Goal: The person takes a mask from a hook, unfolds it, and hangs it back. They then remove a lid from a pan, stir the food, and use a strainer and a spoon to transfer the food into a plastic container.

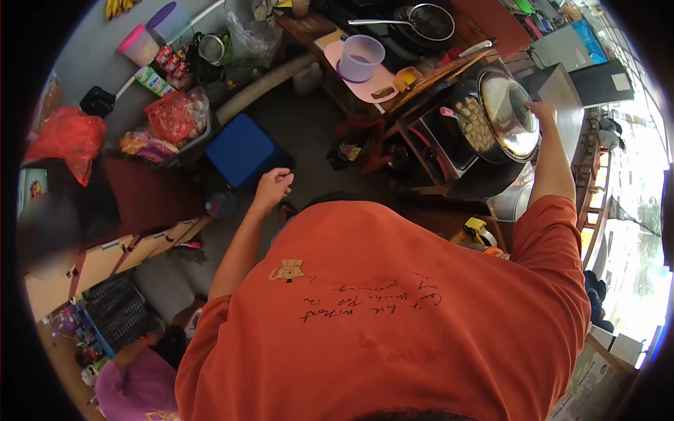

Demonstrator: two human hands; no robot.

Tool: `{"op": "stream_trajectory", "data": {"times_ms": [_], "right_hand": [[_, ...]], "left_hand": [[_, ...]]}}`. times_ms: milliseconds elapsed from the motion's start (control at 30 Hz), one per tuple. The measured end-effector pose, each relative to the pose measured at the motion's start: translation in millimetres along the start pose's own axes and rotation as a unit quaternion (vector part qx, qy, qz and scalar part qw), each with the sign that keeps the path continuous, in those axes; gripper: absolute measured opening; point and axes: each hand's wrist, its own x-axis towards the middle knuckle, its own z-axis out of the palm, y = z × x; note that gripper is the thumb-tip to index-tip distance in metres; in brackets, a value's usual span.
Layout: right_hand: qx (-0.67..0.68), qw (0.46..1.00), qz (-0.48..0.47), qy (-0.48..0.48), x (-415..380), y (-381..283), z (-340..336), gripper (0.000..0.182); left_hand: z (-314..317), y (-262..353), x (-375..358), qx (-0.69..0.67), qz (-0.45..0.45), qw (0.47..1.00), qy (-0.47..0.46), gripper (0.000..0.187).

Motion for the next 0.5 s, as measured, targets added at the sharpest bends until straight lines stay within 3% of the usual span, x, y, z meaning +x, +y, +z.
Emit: {"op": "stream_trajectory", "data": {"times_ms": [333,500], "right_hand": [[0.023,0.994,0.098,0.045,-67,-39,-35,0.046],[-0.004,0.990,0.109,0.090,-70,-32,-11,0.041]], "left_hand": [[-118,-43,3,0.034,-0.056,0.998,0.019,0.038],[-155,-71,12,0.097,-0.071,0.993,0.014,0.039]]}}
